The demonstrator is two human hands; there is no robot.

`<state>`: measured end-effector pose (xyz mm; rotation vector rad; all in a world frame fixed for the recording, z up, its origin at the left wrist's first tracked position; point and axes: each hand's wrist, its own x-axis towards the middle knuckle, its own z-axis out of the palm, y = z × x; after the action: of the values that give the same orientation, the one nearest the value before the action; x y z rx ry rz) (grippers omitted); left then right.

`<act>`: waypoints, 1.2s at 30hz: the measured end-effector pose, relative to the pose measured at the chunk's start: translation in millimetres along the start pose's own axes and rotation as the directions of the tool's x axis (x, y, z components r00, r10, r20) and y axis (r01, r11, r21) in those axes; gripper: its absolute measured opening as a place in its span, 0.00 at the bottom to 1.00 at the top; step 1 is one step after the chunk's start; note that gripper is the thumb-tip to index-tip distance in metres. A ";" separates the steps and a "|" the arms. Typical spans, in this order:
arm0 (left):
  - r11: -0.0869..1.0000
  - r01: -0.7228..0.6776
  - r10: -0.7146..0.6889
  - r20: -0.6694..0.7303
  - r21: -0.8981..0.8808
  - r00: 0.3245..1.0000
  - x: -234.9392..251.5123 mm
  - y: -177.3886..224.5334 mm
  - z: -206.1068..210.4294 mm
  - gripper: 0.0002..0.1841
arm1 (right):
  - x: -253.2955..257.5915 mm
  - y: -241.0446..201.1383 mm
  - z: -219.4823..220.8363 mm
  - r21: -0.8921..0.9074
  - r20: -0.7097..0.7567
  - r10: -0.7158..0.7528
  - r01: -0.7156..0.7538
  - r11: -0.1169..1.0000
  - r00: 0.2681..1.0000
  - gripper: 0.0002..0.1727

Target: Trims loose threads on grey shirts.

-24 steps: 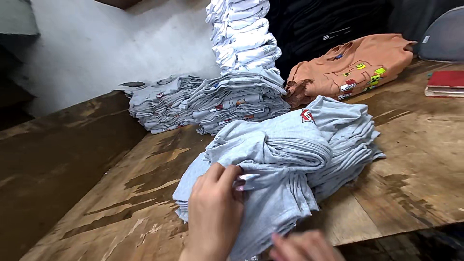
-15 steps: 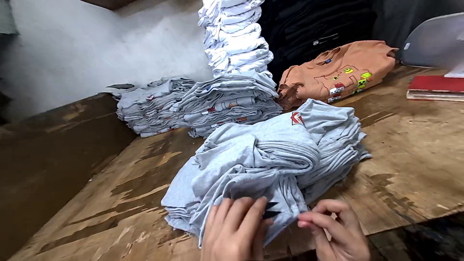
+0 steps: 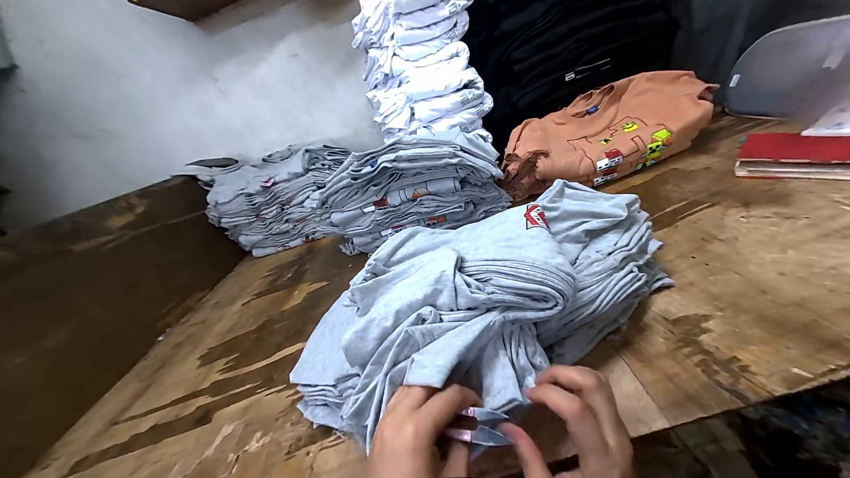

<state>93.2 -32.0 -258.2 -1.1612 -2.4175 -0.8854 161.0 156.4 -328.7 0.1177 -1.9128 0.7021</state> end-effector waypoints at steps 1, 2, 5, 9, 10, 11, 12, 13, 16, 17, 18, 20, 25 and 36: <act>0.999 0.017 -0.017 0.003 -0.051 1.000 2.6 -0.3 -5.3 0.12 | 5.2 -2.6 6.5 0.041 -0.003 -0.010 0.010 0.999 1.000 0.16; 0.995 0.021 -0.021 0.004 -0.097 1.000 5.6 -1.6 -10.3 0.11 | 10.6 -4.3 13.2 0.128 -0.016 -0.013 0.015 0.992 1.000 0.15; 0.976 -0.020 0.018 -0.011 -0.217 1.000 16.3 -12.0 -20.4 0.09 | 27.7 -6.6 25.9 0.485 -0.016 0.051 -0.037 0.874 0.999 0.14; 0.958 -0.067 0.061 -0.032 -0.279 0.998 29.9 -21.6 -22.1 0.09 | 41.4 -14.9 32.0 0.556 -0.044 0.176 -0.122 0.822 0.984 0.11; 0.957 -0.057 0.043 -0.053 -0.285 0.998 33.7 -22.7 -19.4 0.08 | 44.5 -15.5 34.0 0.595 -0.049 0.222 -0.150 0.790 0.974 0.09; 0.954 -0.037 0.015 -0.074 -0.296 0.997 38.0 -23.7 -15.9 0.08 | 47.7 -13.1 36.4 0.629 -0.048 0.258 -0.172 0.758 0.965 0.08; 0.948 -0.012 -0.016 -0.086 -0.319 0.996 42.3 -24.5 -12.4 0.08 | 50.2 -8.5 39.1 0.654 -0.038 0.271 -0.181 0.734 0.962 0.09; 0.936 0.016 -0.048 -0.083 -0.351 0.995 45.6 -24.9 -9.2 0.08 | 50.7 -3.2 41.0 0.650 -0.022 0.238 -0.167 0.741 0.971 0.10; 0.907 0.057 -0.095 -0.070 -0.418 0.993 51.2 -24.3 -5.8 0.09 | 46.6 6.4 39.6 0.267 -0.043 -0.058 0.067 0.961 0.997 0.19; 0.901 0.067 -0.105 -0.065 -0.428 0.992 51.3 -23.5 -5.8 0.10 | 43.3 8.6 38.0 0.094 -0.069 -0.160 0.166 0.982 0.985 0.15; 0.896 0.078 -0.114 -0.057 -0.437 0.992 50.7 -22.6 -5.8 0.10 | 39.5 11.8 35.6 0.033 -0.120 -0.228 0.234 0.972 0.966 0.10; 0.888 0.090 -0.119 -0.036 -0.452 0.992 49.6 -20.3 -6.7 0.11 | 35.6 14.5 28.9 0.152 -0.237 -0.209 0.248 0.957 0.949 0.04; 0.877 0.097 -0.126 -0.030 -0.470 0.992 49.0 -18.5 -5.4 0.13 | 37.5 4.0 29.5 0.278 -0.119 -0.095 0.125 0.952 0.988 0.28; 0.941 -0.233 0.299 -0.276 0.247 0.913 -10.3 6.7 -2.7 0.11 | 3.1 5.8 -0.4 0.376 -0.139 -0.186 0.225 0.899 0.973 0.06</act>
<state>104.9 -36.7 -258.9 -1.1421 -1.9848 -0.6527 157.6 162.1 -328.4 0.5199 -1.6141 0.9186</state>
